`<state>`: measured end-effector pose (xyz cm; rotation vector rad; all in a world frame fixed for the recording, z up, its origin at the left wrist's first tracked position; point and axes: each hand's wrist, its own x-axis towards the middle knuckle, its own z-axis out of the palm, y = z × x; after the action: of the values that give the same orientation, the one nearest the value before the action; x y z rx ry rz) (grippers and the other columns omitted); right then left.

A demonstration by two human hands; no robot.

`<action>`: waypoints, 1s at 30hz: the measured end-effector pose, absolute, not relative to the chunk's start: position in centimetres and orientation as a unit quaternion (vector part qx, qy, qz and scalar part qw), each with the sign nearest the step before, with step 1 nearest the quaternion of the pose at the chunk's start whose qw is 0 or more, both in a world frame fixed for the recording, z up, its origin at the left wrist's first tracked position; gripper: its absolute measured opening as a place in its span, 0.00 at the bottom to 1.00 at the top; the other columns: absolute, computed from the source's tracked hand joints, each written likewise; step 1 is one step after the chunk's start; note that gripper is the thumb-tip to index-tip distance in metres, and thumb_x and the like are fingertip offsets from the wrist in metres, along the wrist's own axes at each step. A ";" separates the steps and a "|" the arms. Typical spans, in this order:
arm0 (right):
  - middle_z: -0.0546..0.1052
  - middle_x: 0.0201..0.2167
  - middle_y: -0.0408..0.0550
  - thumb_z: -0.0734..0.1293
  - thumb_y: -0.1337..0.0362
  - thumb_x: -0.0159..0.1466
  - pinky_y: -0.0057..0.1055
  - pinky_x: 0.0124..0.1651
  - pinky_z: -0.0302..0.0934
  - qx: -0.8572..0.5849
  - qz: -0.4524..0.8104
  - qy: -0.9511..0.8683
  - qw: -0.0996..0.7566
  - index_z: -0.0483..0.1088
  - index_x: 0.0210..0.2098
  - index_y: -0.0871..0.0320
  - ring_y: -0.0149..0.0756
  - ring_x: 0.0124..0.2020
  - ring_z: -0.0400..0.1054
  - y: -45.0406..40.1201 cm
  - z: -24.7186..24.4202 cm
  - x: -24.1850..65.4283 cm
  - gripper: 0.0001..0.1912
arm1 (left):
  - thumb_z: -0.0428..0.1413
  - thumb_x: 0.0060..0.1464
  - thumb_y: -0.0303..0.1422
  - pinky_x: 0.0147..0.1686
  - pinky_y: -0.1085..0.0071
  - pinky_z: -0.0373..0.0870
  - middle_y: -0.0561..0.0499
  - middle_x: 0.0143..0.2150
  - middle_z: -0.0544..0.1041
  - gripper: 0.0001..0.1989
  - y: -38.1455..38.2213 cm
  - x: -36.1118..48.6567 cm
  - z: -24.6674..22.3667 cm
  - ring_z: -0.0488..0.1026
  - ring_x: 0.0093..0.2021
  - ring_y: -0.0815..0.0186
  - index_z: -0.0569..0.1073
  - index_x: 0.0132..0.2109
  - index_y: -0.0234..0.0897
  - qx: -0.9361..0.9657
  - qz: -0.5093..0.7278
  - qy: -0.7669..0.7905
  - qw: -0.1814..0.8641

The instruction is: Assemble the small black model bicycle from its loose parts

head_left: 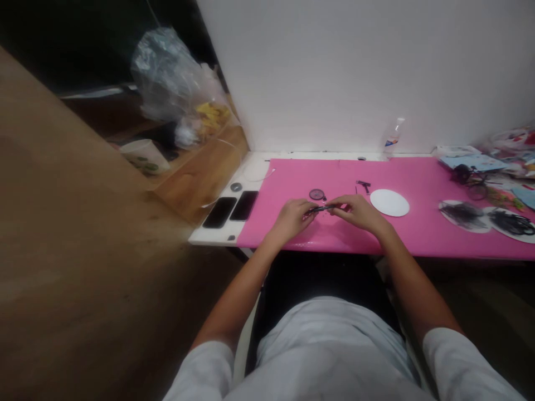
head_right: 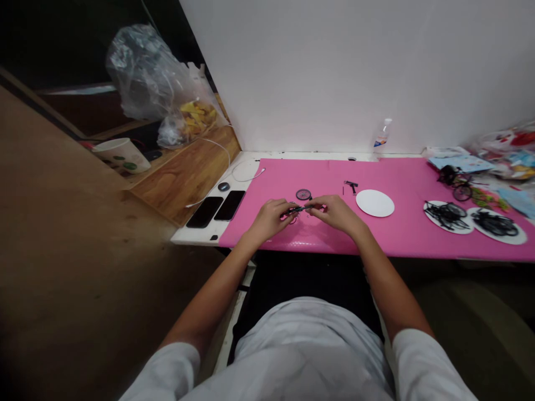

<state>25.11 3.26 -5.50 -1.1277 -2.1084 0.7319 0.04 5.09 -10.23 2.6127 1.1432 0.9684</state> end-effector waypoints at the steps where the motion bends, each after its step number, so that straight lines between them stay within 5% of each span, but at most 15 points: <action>1: 0.85 0.43 0.48 0.70 0.58 0.69 0.36 0.44 0.70 -0.427 0.282 -0.799 0.315 0.83 0.52 0.51 0.41 0.41 0.78 3.3 -5.5 25.0 0.14 | 0.58 0.69 0.34 0.42 0.66 0.63 0.48 0.37 0.80 0.10 5.1 0.0 -10.2 0.73 0.35 0.64 0.82 0.51 0.39 0.866 0.321 0.377 0.066; 21: 0.85 0.42 0.47 0.69 0.60 0.70 0.34 0.44 0.70 -0.415 0.279 -0.812 0.302 0.83 0.51 0.50 0.41 0.41 0.78 3.6 -6.0 25.0 0.13 | 0.57 0.70 0.40 0.42 0.66 0.64 0.46 0.37 0.80 0.14 5.3 0.0 -10.7 0.75 0.37 0.63 0.82 0.54 0.40 0.880 0.320 0.342 0.082; 27: 0.84 0.44 0.50 0.75 0.53 0.66 0.37 0.45 0.71 -0.425 0.279 -0.810 0.292 0.77 0.61 0.50 0.44 0.43 0.78 3.6 -6.1 25.1 0.25 | 0.56 0.71 0.39 0.44 0.65 0.65 0.44 0.40 0.80 0.14 5.5 -0.1 -10.9 0.76 0.40 0.61 0.82 0.54 0.40 0.883 0.323 0.340 0.038; 30: 0.84 0.43 0.51 0.71 0.50 0.71 0.38 0.48 0.71 -0.420 0.300 -0.803 0.296 0.73 0.65 0.51 0.44 0.44 0.78 3.6 -6.2 25.0 0.26 | 0.56 0.70 0.36 0.43 0.64 0.64 0.44 0.41 0.81 0.13 5.6 -0.2 -11.1 0.76 0.41 0.60 0.81 0.55 0.39 0.884 0.315 0.345 -0.009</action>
<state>25.03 3.64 -6.20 -1.1184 -2.1369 0.7991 -0.17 5.62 -11.06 2.7946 1.0894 0.9962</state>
